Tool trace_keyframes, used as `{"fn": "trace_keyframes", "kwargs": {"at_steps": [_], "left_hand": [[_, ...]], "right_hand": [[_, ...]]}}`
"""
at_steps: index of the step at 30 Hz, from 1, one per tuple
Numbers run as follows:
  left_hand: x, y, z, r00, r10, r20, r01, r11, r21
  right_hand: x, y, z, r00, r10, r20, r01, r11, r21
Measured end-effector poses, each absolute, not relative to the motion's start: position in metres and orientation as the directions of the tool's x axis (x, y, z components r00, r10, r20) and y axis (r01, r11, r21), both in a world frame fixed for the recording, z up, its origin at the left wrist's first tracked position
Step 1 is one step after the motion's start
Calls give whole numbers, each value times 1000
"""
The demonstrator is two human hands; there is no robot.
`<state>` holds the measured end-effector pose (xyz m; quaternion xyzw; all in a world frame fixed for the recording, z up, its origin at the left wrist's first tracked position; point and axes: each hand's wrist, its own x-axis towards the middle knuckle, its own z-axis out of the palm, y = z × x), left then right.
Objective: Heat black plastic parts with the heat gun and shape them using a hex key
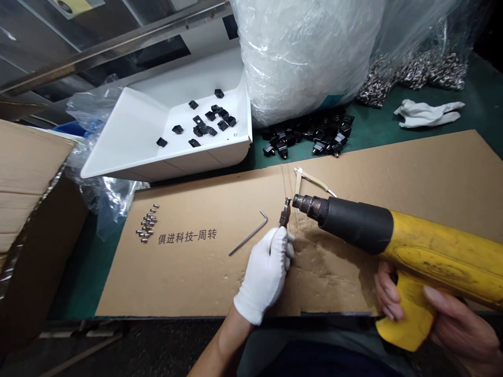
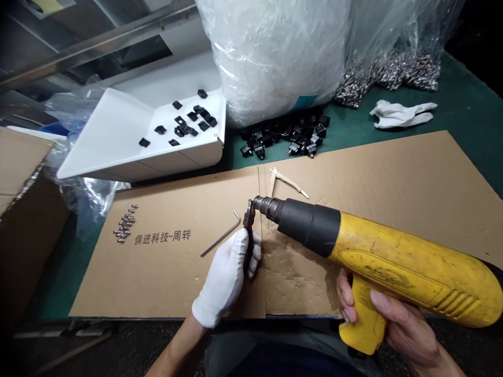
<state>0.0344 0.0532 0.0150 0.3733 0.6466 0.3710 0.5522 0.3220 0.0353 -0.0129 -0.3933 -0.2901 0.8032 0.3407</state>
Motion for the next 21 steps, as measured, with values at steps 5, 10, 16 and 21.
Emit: {"fn": "trace_keyframes", "kwargs": {"at_steps": [5,10,16,21], "left_hand": [[35,53,16,-119,890,-440,71,450,890],[35,53,16,-109,893,-436,70,444,893],[34,53,15,-106,895,-434,73,442,894],[35,53,16,-102,893,-438,77,446,892]], "right_hand": [[323,36,-15,-472,770,-429,-316,-602,-733],[325,36,-15,-483,766,-424,-317,-604,-731],[321,36,-13,-462,777,-429,-322,-597,-735],[322,36,-14,-462,770,-440,-323,-608,-725]]}}
